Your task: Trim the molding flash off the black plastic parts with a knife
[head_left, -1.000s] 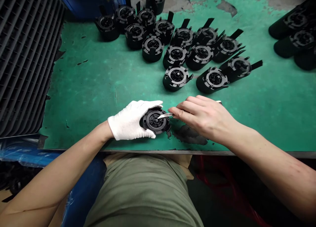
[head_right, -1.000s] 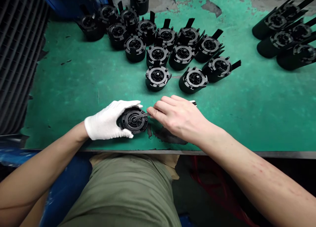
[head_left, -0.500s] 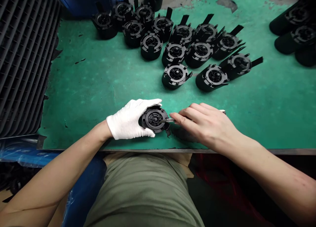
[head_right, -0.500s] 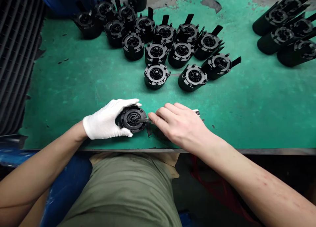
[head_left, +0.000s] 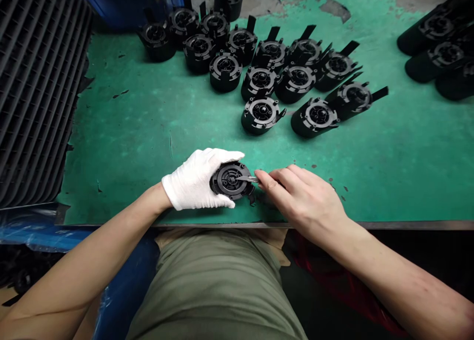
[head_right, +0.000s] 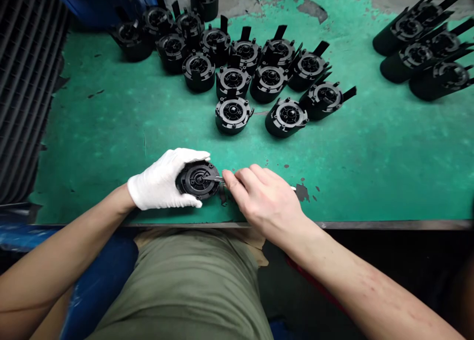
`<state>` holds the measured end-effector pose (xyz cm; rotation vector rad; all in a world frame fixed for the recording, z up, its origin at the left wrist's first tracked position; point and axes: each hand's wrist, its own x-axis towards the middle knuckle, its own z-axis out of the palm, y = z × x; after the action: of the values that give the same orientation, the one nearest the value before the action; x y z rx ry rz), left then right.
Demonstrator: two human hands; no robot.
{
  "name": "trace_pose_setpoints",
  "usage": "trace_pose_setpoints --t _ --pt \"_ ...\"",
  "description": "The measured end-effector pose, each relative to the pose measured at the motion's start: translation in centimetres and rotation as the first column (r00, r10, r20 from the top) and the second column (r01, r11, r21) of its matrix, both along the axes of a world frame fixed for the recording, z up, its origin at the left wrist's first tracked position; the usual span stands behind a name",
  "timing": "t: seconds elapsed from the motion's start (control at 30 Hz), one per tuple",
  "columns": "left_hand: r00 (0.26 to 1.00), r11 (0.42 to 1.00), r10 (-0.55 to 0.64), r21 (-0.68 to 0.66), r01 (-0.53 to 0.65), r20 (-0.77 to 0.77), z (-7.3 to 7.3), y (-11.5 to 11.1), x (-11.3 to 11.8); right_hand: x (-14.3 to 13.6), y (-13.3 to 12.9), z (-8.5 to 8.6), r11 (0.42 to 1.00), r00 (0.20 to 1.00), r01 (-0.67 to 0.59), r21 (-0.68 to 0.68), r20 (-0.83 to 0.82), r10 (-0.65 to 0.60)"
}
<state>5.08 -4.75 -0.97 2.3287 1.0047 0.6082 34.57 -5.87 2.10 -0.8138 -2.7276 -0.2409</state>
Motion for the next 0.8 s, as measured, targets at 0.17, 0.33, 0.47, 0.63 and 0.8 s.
trace_pose_setpoints --t 0.17,0.33,0.47,0.63,0.8 --pt "1.0 1.0 -0.001 -0.012 0.002 0.009 0.0 0.0 0.0 0.0 -0.6 0.0 1.0 1.0 0.014 0.0 0.025 -0.014" --pt "1.0 1.0 -0.003 -0.029 0.003 -0.006 0.0 0.1 0.0 0.1 -0.5 -0.2 1.0 1.0 -0.007 -0.001 0.024 0.007" --pt "1.0 0.999 0.011 -0.051 -0.012 -0.021 0.1 0.1 0.1 0.1 -0.6 -0.2 1.0 1.0 -0.02 -0.011 0.013 0.02" --pt "1.0 0.998 0.014 -0.055 -0.014 -0.002 0.1 0.0 0.2 -0.1 -0.3 0.0 0.999 0.999 -0.031 0.016 0.04 0.03" --pt "0.999 0.994 0.049 -0.1 -0.049 -0.002 0.2 0.4 0.3 0.4 0.9 0.1 0.993 0.993 -0.115 0.002 0.031 0.115"
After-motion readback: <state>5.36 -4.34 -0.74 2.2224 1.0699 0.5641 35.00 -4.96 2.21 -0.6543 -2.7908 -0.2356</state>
